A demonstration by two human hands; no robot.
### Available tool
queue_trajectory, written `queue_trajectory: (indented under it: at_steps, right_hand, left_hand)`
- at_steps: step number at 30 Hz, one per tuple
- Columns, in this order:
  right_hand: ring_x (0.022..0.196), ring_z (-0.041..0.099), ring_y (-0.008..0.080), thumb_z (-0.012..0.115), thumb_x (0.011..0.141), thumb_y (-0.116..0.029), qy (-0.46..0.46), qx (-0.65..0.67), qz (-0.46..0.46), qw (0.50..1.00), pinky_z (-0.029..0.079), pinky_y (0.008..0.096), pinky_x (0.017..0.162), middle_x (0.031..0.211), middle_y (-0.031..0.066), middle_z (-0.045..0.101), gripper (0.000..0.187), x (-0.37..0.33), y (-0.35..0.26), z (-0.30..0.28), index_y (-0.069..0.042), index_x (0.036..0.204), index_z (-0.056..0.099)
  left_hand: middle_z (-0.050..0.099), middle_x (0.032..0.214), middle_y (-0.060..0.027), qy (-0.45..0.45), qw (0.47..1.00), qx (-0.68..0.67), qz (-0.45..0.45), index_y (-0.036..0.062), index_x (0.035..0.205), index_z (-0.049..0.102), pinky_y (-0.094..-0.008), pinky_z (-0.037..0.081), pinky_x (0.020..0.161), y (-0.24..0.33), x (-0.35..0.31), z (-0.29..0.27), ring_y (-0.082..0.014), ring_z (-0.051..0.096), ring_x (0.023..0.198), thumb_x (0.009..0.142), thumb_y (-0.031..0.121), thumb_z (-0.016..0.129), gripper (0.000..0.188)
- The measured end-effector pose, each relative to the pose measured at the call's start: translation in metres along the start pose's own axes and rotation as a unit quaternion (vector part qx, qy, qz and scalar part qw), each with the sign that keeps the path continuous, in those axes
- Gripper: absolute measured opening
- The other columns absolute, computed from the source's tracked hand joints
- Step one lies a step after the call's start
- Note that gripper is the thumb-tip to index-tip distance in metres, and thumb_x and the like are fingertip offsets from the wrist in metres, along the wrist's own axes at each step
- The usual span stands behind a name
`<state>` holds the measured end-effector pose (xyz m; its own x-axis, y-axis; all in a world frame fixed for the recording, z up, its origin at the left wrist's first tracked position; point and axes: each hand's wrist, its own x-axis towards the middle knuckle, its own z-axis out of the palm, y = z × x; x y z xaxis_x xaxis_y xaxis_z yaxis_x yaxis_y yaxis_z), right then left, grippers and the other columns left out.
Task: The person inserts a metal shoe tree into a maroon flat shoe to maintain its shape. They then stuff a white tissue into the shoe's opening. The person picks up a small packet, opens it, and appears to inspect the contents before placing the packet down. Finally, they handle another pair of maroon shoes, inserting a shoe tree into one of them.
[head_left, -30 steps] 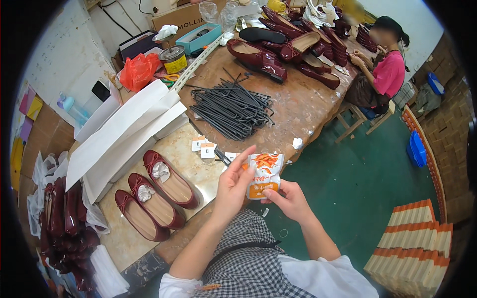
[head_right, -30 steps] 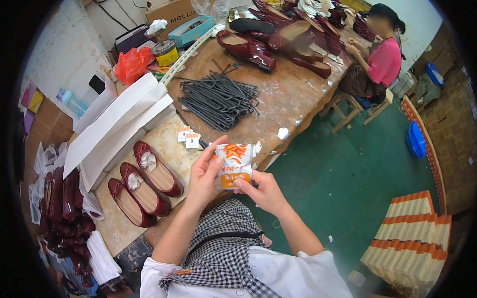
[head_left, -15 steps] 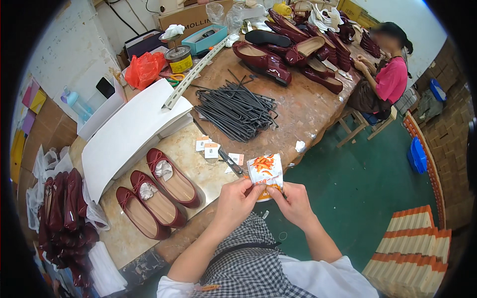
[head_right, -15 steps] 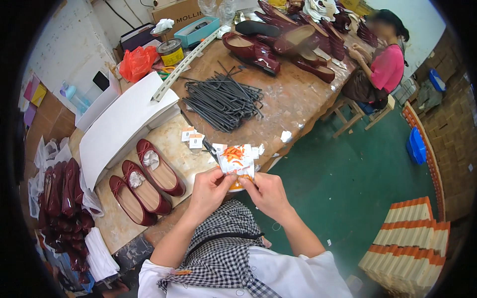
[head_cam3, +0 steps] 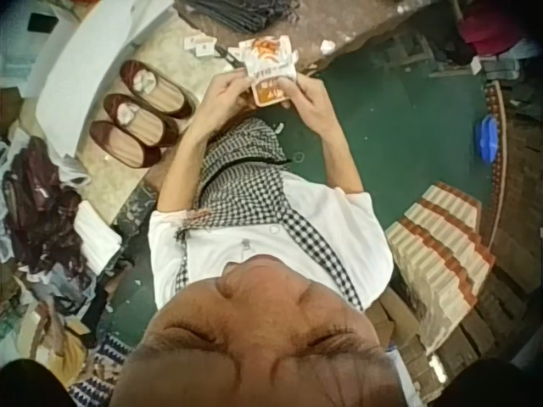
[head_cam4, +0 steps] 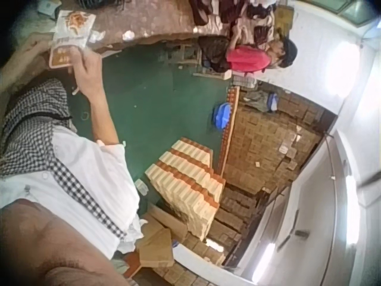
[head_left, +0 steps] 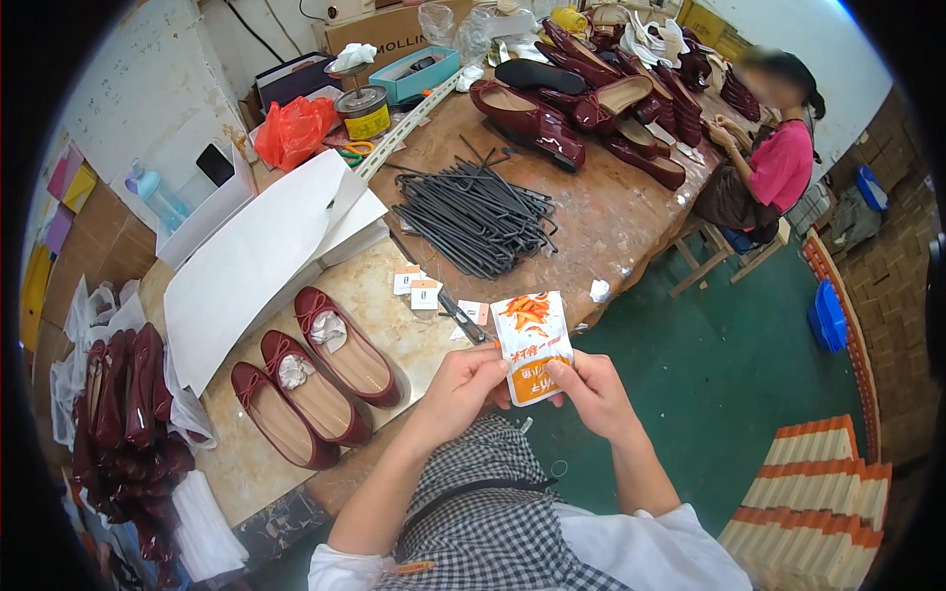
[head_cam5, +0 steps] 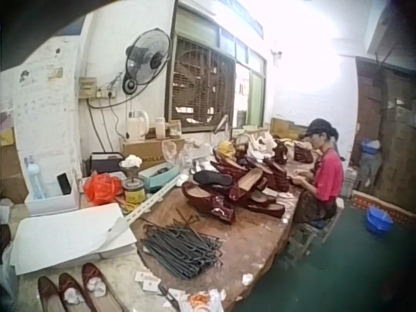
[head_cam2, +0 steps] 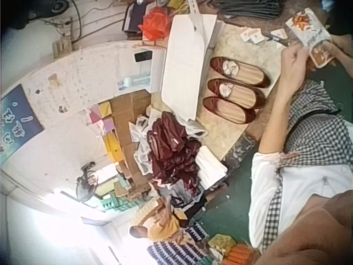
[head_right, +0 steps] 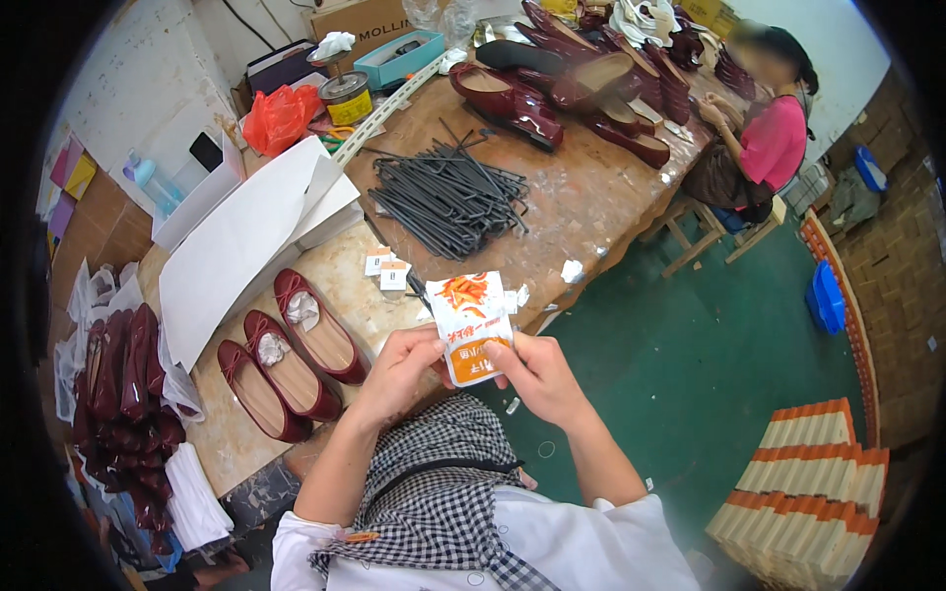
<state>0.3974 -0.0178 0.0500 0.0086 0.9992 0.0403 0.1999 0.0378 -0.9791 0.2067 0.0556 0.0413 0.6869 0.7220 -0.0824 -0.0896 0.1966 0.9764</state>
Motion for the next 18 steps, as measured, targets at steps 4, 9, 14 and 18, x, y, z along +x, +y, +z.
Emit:
queue_trajectory:
  at_steps: [4,9,14,18]
  right_hand:
    - [0.054,0.051,0.0071,0.051,0.098,-0.023,-0.007,0.020,0.006,1.000,0.040,0.0246,0.050,0.060,0.0012,0.057,0.030,0.0014,-0.0041,0.0024,0.001,0.085,0.064]
    - [0.054,0.051,0.0064,0.052,0.097,-0.023,-0.008,0.042,0.018,0.999,0.040,0.0240,0.050,0.061,0.0009,0.058,0.030,0.0008,0.0018,0.0020,0.001,0.087,0.065]
    - [0.056,0.054,0.0058,0.058,0.094,-0.018,-0.020,0.023,-0.010,0.999,0.042,0.0225,0.051,0.064,0.0013,0.062,0.022,0.0005,-0.0054,0.0019,0.001,0.096,0.068]
    - [0.058,0.056,0.0058,0.062,0.090,-0.014,-0.034,-0.017,-0.017,0.999,0.043,0.0223,0.052,0.067,0.0016,0.065,0.017,-0.0003,-0.0072,0.0000,0.001,0.096,0.069]
  left_hand:
    - [0.064,0.093,-0.0090,-0.009,1.000,-0.018,0.008,-0.0077,0.098,0.064,-0.0275,0.050,0.067,0.0079,-0.0015,0.0006,-0.0147,0.061,0.077,0.095,0.016,0.048,0.029]
    - [0.064,0.090,-0.0061,-0.015,0.999,-0.029,0.012,-0.0067,0.099,0.065,-0.0252,0.050,0.066,0.0091,-0.0018,0.0032,-0.0111,0.060,0.075,0.094,0.014,0.053,0.024]
    - [0.063,0.088,-0.0042,0.006,1.000,0.000,0.005,-0.0052,0.102,0.066,-0.0219,0.049,0.058,0.0077,-0.0020,0.0032,-0.0076,0.058,0.066,0.094,0.015,0.056,0.023]
    - [0.063,0.086,-0.0058,0.044,0.995,0.081,0.043,-0.0034,0.101,0.067,-0.0224,0.049,0.056,0.0099,-0.0023,0.0090,-0.0080,0.057,0.063,0.093,0.015,0.058,0.022]
